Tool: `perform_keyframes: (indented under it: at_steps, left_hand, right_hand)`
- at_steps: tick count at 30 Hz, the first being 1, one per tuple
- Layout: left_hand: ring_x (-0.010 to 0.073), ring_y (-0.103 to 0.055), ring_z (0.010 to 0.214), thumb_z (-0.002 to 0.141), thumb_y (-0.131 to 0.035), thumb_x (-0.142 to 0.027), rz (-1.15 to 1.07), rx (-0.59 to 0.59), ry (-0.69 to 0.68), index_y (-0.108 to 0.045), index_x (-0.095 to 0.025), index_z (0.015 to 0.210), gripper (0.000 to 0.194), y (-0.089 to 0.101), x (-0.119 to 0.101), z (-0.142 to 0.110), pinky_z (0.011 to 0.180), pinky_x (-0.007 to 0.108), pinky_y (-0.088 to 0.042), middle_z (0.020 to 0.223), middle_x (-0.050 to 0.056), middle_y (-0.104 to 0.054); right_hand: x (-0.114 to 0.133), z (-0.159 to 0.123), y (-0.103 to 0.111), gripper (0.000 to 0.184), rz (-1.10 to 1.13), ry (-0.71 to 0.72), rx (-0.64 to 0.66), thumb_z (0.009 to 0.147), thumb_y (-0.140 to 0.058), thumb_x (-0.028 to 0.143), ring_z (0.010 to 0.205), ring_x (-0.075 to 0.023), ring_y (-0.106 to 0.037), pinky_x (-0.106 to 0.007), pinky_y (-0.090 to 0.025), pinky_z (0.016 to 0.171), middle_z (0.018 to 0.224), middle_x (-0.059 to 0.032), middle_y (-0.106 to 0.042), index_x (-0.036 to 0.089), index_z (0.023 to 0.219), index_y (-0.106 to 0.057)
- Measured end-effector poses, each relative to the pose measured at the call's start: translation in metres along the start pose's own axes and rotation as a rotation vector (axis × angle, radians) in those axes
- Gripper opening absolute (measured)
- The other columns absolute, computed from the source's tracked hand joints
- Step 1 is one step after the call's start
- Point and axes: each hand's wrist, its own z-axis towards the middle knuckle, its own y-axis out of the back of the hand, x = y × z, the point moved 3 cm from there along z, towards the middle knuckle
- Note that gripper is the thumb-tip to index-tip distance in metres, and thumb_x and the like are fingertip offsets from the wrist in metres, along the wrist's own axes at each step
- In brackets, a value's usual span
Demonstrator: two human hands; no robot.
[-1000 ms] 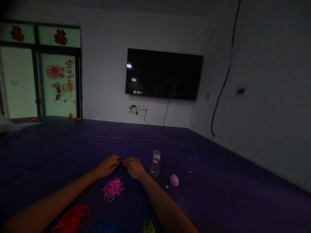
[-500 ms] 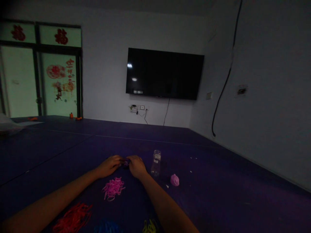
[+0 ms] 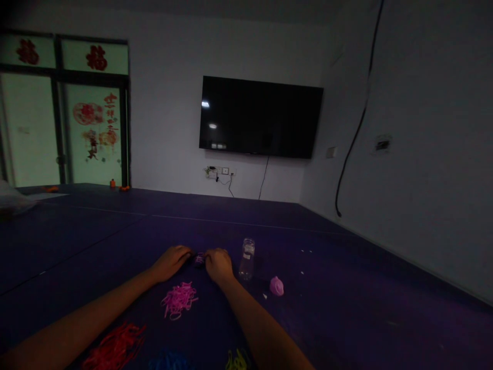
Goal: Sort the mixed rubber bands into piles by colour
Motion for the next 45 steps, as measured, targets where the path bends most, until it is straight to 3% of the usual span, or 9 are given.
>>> perform_keyframes:
  at_steps: [8,17,28,34,41,45]
  left_hand:
    - [0.0195,-0.058,0.083,0.095,-0.029,-0.028,0.071,-0.038,0.065,-0.059,-0.019,0.094,0.031,0.002,0.000,-0.002,0.075,0.031,-0.041,0.086,0.006,-0.063]
    - [0.0195,-0.059,0.084,0.095,-0.029,-0.028,0.065,-0.011,0.065,-0.058,-0.018,0.096,0.031,0.002,0.000,-0.001,0.076,0.031,-0.042,0.089,0.007,-0.064]
    - [0.0196,-0.058,0.086,0.095,-0.030,-0.026,0.101,-0.022,0.053,-0.059,-0.018,0.097,0.030,0.000,0.000,-0.001,0.078,0.031,-0.041,0.090,0.007,-0.063]
    - [0.0196,-0.058,0.086,0.094,-0.031,-0.025,0.092,-0.010,0.027,-0.060,-0.018,0.096,0.029,0.000,0.000,-0.001,0.077,0.031,-0.041,0.089,0.007,-0.064]
    - [0.0194,-0.057,0.080,0.092,-0.034,-0.022,0.103,-0.002,0.034,-0.060,-0.018,0.089,0.027,0.000,0.001,0.000,0.072,0.030,-0.040,0.083,0.007,-0.062]
    - [0.0192,-0.057,0.078,0.093,-0.033,-0.024,0.095,-0.012,0.023,-0.060,-0.018,0.088,0.028,0.001,0.002,-0.001,0.071,0.029,-0.040,0.080,0.006,-0.062]
  right_hand:
    - [-0.007,0.008,-0.012,0.030,0.222,0.193,0.058,0.082,-0.043,0.014,0.110,-0.0179,-0.053,-0.035,-0.036,0.097,0.113,-0.0021,-0.064,0.024,0.090,-0.070]
    - [-0.016,0.019,-0.030,0.034,0.366,0.288,0.175,0.084,-0.039,0.014,0.109,-0.0157,-0.055,-0.037,-0.030,0.104,0.104,-0.0007,-0.068,0.025,0.088,-0.071]
    - [-0.002,0.014,-0.027,0.034,0.104,0.298,0.192,0.078,-0.045,0.010,0.111,-0.0180,-0.052,-0.033,-0.034,0.098,0.110,-0.0016,-0.065,0.025,0.097,-0.070]
    - [0.000,0.012,-0.028,0.034,0.121,0.273,0.159,0.077,-0.047,0.008,0.106,-0.0178,-0.054,-0.032,-0.037,0.094,0.107,-0.0020,-0.065,0.025,0.094,-0.070]
    - [-0.005,0.012,-0.021,0.031,0.463,0.209,0.014,0.076,-0.046,0.010,0.097,-0.0171,-0.058,-0.032,-0.042,0.089,0.101,-0.0034,-0.066,0.023,0.086,-0.072]
    - [-0.006,0.011,-0.017,0.032,0.770,0.085,-0.093,0.069,-0.043,0.011,0.083,-0.0181,-0.062,-0.031,-0.048,0.078,0.083,-0.0042,-0.070,0.021,0.072,-0.073]
